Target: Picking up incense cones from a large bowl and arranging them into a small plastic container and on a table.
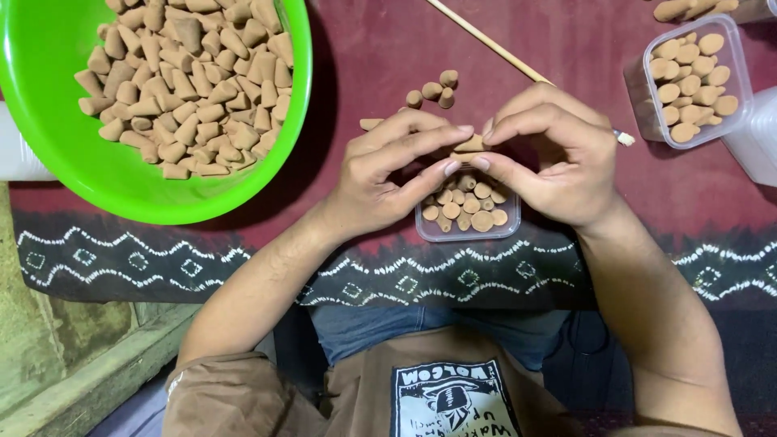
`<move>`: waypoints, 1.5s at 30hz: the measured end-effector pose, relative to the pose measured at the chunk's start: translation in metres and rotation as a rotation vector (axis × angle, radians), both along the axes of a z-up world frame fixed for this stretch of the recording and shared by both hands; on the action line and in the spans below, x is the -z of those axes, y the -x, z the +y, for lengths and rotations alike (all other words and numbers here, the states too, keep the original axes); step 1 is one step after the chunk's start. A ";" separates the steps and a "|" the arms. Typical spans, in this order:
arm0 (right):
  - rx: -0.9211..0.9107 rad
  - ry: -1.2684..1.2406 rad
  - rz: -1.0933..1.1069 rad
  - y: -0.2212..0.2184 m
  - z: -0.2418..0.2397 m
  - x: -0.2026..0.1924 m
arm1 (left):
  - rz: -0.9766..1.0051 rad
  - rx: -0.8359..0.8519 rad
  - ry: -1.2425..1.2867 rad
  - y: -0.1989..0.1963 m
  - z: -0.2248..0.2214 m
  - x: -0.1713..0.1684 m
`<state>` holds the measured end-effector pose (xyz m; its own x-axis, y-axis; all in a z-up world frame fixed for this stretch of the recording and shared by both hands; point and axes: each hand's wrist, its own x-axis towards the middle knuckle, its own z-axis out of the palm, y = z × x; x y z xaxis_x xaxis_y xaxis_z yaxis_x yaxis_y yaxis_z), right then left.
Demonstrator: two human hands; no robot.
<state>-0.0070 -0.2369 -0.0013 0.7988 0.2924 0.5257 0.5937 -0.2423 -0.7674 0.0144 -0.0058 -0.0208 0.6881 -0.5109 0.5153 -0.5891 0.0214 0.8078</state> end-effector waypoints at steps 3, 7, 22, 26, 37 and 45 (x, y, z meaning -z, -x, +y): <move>-0.004 -0.025 0.031 0.001 0.001 0.001 | -0.068 -0.017 -0.004 -0.001 0.002 -0.004; 0.039 -0.056 0.072 0.004 0.000 0.000 | -0.140 -0.125 -0.063 -0.004 0.006 -0.009; 0.031 -0.114 0.176 0.000 -0.003 0.006 | -0.548 -0.025 -0.147 -0.002 0.012 -0.003; 0.048 -0.324 0.499 0.001 -0.007 0.009 | -0.743 0.023 -0.238 0.004 0.018 -0.007; -0.102 -0.349 0.228 -0.001 -0.023 0.025 | -0.858 0.012 -0.361 0.003 0.019 -0.001; -0.279 -0.018 -0.034 -0.001 0.005 -0.009 | -0.765 0.061 -0.257 0.001 0.018 0.001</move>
<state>-0.0064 -0.2324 0.0074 0.6705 0.4893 0.5576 0.6609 -0.0525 -0.7486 0.0134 0.0119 -0.0218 0.1599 -0.7026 0.6934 -0.9843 -0.0604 0.1658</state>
